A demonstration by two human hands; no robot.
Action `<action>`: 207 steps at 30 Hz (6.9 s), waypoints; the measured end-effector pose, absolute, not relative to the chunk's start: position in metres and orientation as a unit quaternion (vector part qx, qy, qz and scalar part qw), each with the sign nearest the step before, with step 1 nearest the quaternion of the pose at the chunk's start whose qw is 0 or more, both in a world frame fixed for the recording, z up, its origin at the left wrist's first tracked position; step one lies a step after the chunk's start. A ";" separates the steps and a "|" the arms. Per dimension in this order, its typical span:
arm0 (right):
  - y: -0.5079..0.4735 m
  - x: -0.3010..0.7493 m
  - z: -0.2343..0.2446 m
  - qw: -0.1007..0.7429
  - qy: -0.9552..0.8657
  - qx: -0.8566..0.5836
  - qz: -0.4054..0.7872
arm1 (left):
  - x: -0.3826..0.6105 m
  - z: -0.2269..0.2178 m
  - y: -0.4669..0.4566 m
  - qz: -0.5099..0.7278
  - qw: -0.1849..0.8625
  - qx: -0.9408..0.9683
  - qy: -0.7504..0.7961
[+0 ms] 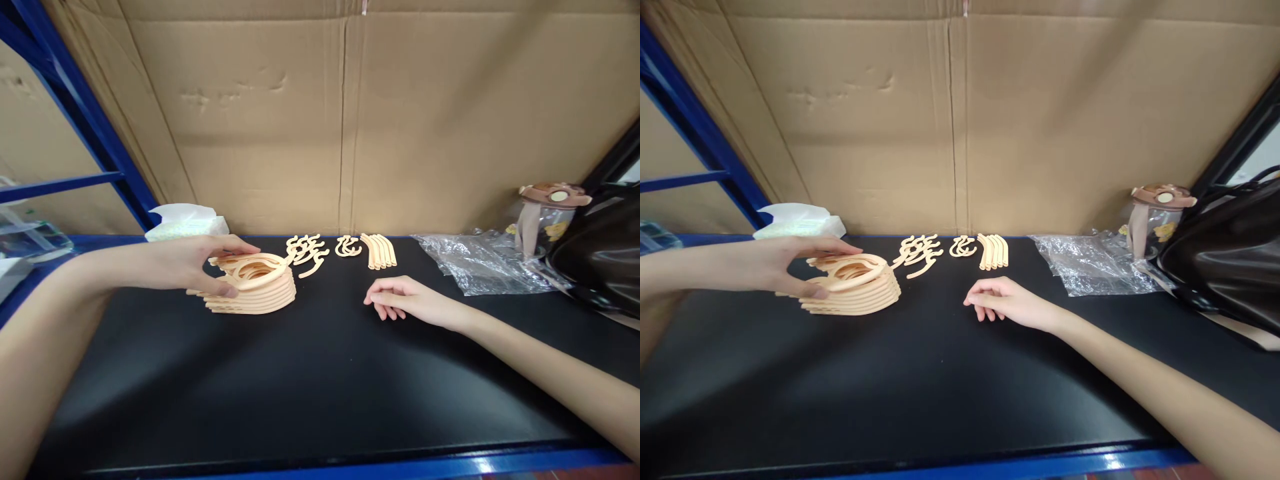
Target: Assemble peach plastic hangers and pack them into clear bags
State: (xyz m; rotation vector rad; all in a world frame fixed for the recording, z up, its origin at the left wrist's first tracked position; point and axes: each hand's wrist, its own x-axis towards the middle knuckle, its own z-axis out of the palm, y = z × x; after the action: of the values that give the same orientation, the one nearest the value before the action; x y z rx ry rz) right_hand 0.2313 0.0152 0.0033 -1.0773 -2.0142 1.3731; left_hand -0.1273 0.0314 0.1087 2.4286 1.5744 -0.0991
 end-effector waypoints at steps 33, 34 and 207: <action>0.017 0.232 0.002 0.224 -0.742 -0.384 0.501 | -0.129 0.101 0.035 -0.014 0.132 0.849 0.512; 0.017 0.233 0.002 0.224 -0.743 -0.384 0.501 | -0.129 0.101 0.035 -0.013 0.133 0.846 0.516; 0.131 0.147 0.033 0.003 -0.798 -0.603 -0.003 | -0.020 0.003 -0.006 0.152 -0.116 0.945 0.265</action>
State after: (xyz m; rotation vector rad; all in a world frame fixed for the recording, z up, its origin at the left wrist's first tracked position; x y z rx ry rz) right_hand 0.1466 0.1313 0.0328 -1.8895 -2.5013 -0.0109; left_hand -0.0199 -0.0065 0.0034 3.2112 0.8999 0.5165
